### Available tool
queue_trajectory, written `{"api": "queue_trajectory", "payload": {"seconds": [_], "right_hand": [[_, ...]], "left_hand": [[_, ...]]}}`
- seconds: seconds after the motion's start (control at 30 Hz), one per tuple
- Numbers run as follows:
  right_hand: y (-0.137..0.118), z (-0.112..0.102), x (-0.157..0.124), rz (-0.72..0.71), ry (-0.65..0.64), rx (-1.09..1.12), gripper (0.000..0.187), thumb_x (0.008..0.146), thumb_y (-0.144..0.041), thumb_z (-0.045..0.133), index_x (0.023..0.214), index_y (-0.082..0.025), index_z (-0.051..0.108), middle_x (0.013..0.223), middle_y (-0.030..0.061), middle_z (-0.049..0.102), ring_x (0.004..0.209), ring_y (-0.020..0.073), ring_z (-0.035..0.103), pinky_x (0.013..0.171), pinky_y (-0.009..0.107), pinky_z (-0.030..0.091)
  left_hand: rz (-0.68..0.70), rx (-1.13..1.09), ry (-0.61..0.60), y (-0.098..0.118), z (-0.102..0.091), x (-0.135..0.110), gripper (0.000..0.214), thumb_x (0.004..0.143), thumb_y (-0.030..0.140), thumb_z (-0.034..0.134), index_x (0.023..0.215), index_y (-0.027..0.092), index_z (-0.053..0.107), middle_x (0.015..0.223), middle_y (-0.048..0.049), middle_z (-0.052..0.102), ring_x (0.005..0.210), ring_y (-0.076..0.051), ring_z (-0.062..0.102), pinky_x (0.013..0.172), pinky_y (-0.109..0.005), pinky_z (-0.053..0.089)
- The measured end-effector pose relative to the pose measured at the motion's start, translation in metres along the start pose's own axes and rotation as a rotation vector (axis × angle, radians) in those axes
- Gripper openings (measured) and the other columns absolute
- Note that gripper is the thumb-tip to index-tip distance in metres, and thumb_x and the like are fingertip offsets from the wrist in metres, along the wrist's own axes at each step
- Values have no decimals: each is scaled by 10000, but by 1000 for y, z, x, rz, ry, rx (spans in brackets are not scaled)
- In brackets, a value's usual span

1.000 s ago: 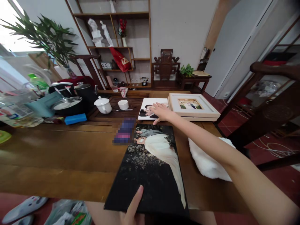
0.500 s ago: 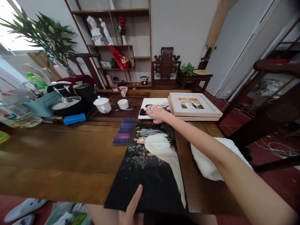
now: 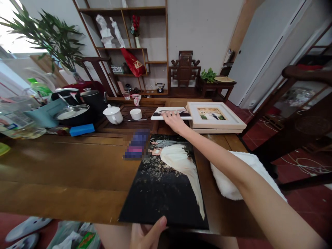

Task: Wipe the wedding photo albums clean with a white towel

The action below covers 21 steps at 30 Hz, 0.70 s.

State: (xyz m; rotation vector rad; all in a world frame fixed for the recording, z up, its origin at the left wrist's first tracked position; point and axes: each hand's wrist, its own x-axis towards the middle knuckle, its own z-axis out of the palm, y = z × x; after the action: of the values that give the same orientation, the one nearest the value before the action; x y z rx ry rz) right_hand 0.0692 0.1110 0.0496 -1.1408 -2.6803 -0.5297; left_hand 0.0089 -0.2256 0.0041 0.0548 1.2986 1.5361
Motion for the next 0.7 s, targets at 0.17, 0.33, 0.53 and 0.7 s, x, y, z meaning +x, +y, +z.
{"api": "queue_trajectory", "payload": {"seconds": [0.17,0.33,0.53,0.7], "right_hand": [[22,-49,2,-32,91,2,398,880,7,274,1227,-88,444,1117,189,600,972,268,558,784,382,408],[38,-91,-15,-85,396,-16,335,870,-3,332,1152,-99,484,1046,141,626,890,231,560,723,334,395],[54,-124,-44,-179,603,20,368,870,1,321,1165,-123,503,1082,113,632,969,212,572,779,349,443],[61,-126,-63,-185,605,24,394,856,8,330,1181,-112,517,1117,130,630,1008,224,578,800,364,462]], "left_hand": [[43,9,-32,11,12,13,898,498,145,872,1287,293,470,1090,-45,699,956,-258,690,724,-255,599],[91,-6,-141,20,27,33,721,555,78,831,1188,252,534,1037,-54,706,916,-261,697,730,-330,610],[88,-11,-176,42,61,53,586,587,-57,738,1070,246,606,948,-13,720,871,-218,701,769,-331,602],[117,-7,-322,63,92,91,553,599,-101,691,1060,201,633,896,-25,727,851,-211,703,852,-395,571]]}}
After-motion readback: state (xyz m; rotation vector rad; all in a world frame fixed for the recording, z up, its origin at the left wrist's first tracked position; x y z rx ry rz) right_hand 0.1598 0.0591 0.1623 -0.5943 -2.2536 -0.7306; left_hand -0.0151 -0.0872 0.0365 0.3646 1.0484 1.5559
